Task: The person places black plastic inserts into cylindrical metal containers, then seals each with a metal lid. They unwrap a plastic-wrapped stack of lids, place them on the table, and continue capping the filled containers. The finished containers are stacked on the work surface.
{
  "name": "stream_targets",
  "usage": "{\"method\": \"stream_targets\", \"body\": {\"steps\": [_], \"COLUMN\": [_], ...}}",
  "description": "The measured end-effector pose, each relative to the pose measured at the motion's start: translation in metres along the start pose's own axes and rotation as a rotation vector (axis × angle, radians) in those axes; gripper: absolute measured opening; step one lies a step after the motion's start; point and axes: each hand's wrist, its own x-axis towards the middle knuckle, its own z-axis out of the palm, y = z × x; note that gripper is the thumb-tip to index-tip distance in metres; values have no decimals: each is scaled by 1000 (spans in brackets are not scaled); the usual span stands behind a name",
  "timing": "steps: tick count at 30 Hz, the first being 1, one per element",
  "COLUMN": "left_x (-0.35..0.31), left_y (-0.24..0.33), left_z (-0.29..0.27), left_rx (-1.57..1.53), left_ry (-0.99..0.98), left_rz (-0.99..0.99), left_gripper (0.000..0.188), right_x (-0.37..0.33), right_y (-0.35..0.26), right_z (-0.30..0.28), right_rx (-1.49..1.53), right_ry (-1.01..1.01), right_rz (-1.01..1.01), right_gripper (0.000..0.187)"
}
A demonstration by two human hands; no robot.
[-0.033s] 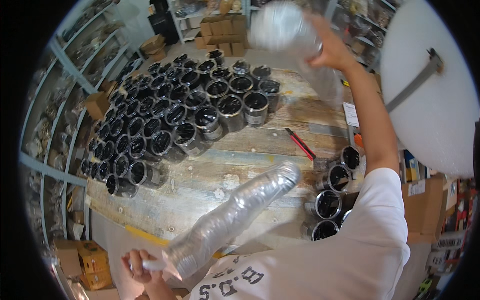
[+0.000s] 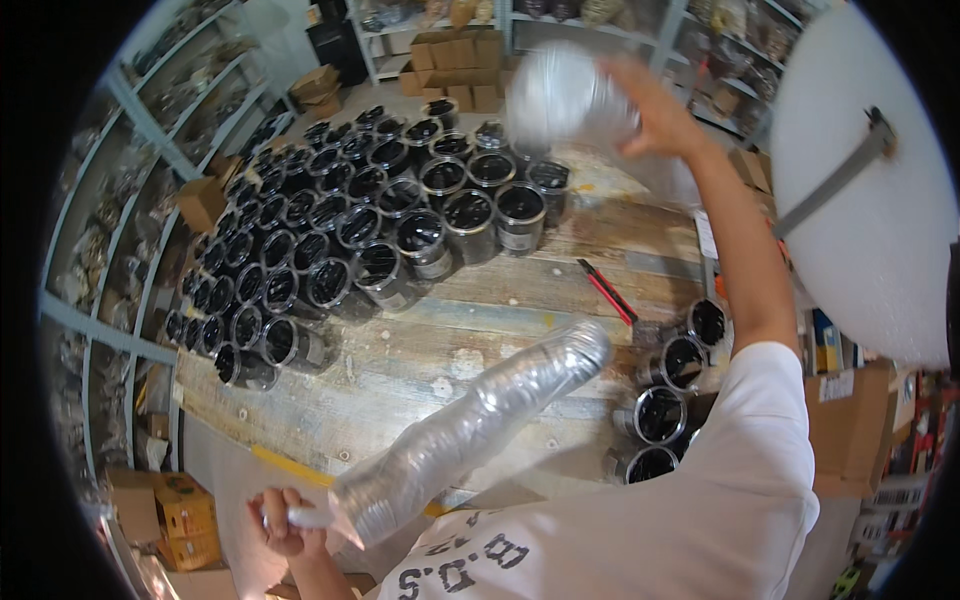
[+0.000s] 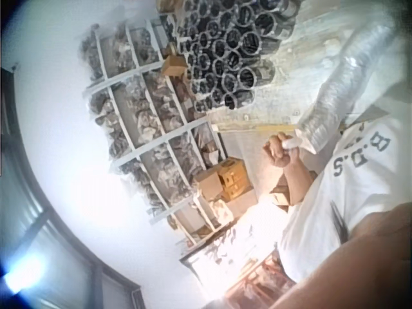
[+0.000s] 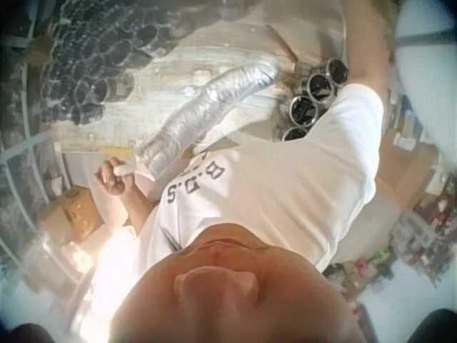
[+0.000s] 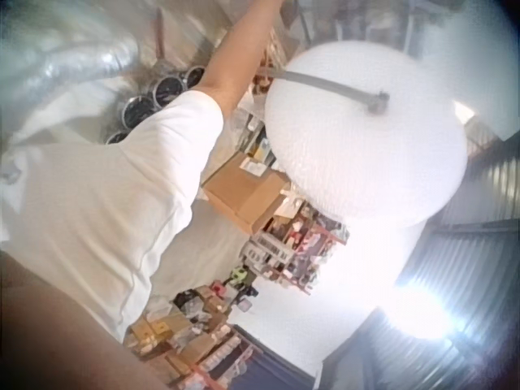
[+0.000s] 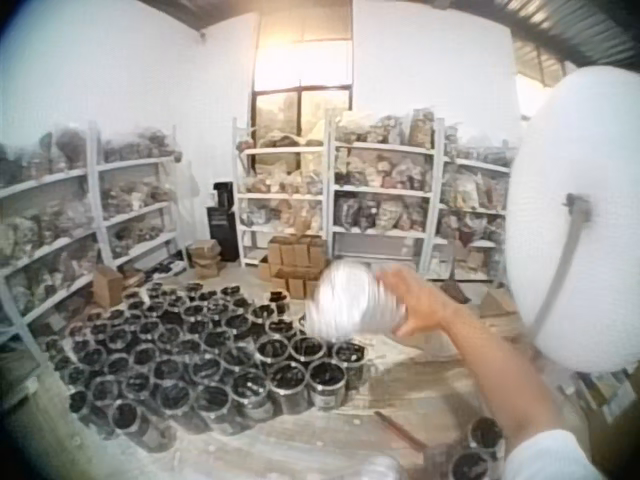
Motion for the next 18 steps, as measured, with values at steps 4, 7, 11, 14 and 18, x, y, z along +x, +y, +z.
{"method": "stream_targets", "body": {"steps": [4, 7, 11, 14, 18], "left_x": [25, 22, 15, 2, -2], "left_y": [-25, -36, -41, -23, 40], "left_z": [-25, -42, -47, -50, -67], "left_rx": [5, -57, -74, 47, 115], "left_ry": [146, 225, 322, 473, 319], "left_rz": [4, -45, -87, -56, 146], "left_gripper": [46, 49, 48, 46, 42], "right_x": [-73, -131, -193, -161, -159], "right_y": [-12, -16, -31, -78, -90], "right_z": [88, 126, 148, 149, 165], "right_rx": [113, 220, 80, -92, 51], "right_ry": [-472, -636, -799, -855, -824], "right_rz": [22, -23, 276, 296, 64], "right_gripper": [112, 106, 103, 101, 82]}}
